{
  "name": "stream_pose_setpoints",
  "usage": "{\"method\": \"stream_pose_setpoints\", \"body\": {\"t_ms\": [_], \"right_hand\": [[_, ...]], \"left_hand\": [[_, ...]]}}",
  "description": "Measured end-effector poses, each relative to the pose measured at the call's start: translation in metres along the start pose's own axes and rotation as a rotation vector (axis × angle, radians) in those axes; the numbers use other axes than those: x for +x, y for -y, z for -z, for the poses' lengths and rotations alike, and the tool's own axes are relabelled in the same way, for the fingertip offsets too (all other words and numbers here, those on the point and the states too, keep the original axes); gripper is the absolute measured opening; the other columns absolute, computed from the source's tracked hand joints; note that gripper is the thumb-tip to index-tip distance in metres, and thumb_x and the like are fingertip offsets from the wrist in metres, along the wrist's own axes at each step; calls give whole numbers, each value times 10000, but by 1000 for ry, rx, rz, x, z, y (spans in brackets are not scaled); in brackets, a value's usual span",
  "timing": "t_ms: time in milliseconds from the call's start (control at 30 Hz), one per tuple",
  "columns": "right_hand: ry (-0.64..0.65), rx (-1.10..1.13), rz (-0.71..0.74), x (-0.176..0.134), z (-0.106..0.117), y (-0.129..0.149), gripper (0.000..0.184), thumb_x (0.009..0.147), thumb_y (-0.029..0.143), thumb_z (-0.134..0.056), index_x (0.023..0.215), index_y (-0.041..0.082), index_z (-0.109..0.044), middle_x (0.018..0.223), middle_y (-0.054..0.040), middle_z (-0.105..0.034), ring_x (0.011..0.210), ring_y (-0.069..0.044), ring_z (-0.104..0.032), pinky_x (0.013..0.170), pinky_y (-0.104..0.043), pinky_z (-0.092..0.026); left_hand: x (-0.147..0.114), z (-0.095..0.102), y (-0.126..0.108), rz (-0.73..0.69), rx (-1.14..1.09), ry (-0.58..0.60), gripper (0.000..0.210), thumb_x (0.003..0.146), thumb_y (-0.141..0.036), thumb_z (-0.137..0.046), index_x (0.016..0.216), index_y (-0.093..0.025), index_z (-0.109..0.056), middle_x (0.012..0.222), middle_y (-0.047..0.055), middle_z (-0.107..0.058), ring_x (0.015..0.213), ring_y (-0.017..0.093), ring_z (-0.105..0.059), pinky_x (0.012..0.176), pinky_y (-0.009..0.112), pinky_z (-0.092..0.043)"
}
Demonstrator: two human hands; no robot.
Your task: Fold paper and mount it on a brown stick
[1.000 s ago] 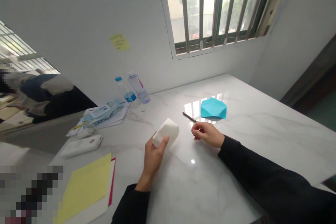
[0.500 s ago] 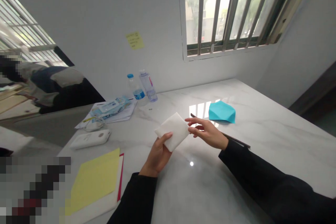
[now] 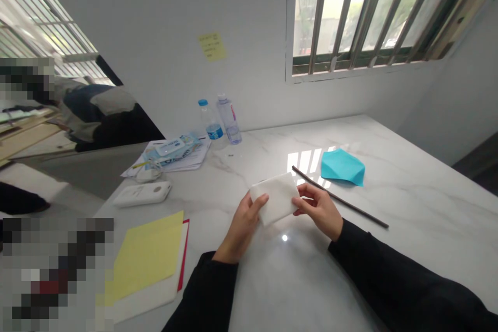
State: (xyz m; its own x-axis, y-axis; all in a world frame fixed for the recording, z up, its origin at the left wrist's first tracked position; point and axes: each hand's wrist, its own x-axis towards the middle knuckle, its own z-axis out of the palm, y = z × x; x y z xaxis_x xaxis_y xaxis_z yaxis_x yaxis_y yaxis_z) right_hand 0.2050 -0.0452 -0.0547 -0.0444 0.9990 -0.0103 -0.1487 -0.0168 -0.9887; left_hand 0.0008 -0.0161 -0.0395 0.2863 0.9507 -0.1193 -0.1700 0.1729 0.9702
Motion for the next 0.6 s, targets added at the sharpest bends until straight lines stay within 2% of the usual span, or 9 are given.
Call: {"method": "stream_pose_setpoints", "body": {"t_ms": [133, 233, 300, 333, 400, 500, 600], "right_hand": [[-98, 14, 39, 4, 3, -2, 441, 771, 552, -806, 939, 192, -617, 956, -41, -654, 792, -195, -681, 738, -394, -642], [-130, 3, 70, 5, 5, -6, 399, 804, 517, -794, 931, 195, -595, 947, -31, -640, 790, -189, -688, 765, -393, -641], [-123, -32, 85, 5, 5, -9, 373, 821, 499, -784, 930, 199, -591, 937, -28, -642, 799, -193, -696, 785, -398, -637], [-116, -52, 88, 5, 5, -10, 363, 826, 493, -780, 931, 201, -591, 931, -28, -645, 804, -197, -699, 798, -403, -633], [-106, -87, 93, 4, 4, -11, 343, 832, 481, -770, 927, 205, -590, 912, -25, -650, 805, -202, -702, 812, -408, -626], [-87, -125, 96, 3, 3, -9, 301, 848, 455, -744, 915, 213, -579, 906, -29, -661, 823, -210, -703, 791, -393, -616], [-65, -188, 134, 1, 4, -3, 330, 829, 400, -764, 1048, 229, -585, 1042, -65, -694, 959, -242, -700, 835, -391, -595]], "left_hand": [[7, 7, 0, -240, 311, -314, 549, 819, -457, -772, 1278, -214, -597, 1328, 134, -640, 1129, 265, -651, 947, 407, -534], [3, 9, -5, -427, 562, -426, 470, 843, -408, -772, 1264, -262, -623, 1313, 88, -634, 1114, 241, -622, 959, 405, -509], [-1, 7, -8, -517, 638, -409, 405, 875, -391, -747, 1251, -275, -650, 1252, 68, -658, 1022, 216, -643, 886, 371, -536], [-3, 5, -9, -523, 604, -385, 379, 885, -389, -737, 1238, -272, -664, 1209, 62, -671, 976, 204, -653, 847, 349, -550], [-4, 2, -8, -492, 491, -352, 340, 891, -391, -731, 1198, -251, -693, 1112, 50, -695, 906, 185, -673, 796, 314, -567], [-3, 0, -5, -441, 385, -335, 304, 869, -383, -755, 1129, -229, -727, 990, 31, -716, 856, 173, -691, 803, 300, -576], [-2, 3, -4, -427, 399, -322, 242, 861, -367, -764, 1053, -223, -741, 948, 27, -742, 852, 181, -707, 824, 310, -578]]}}
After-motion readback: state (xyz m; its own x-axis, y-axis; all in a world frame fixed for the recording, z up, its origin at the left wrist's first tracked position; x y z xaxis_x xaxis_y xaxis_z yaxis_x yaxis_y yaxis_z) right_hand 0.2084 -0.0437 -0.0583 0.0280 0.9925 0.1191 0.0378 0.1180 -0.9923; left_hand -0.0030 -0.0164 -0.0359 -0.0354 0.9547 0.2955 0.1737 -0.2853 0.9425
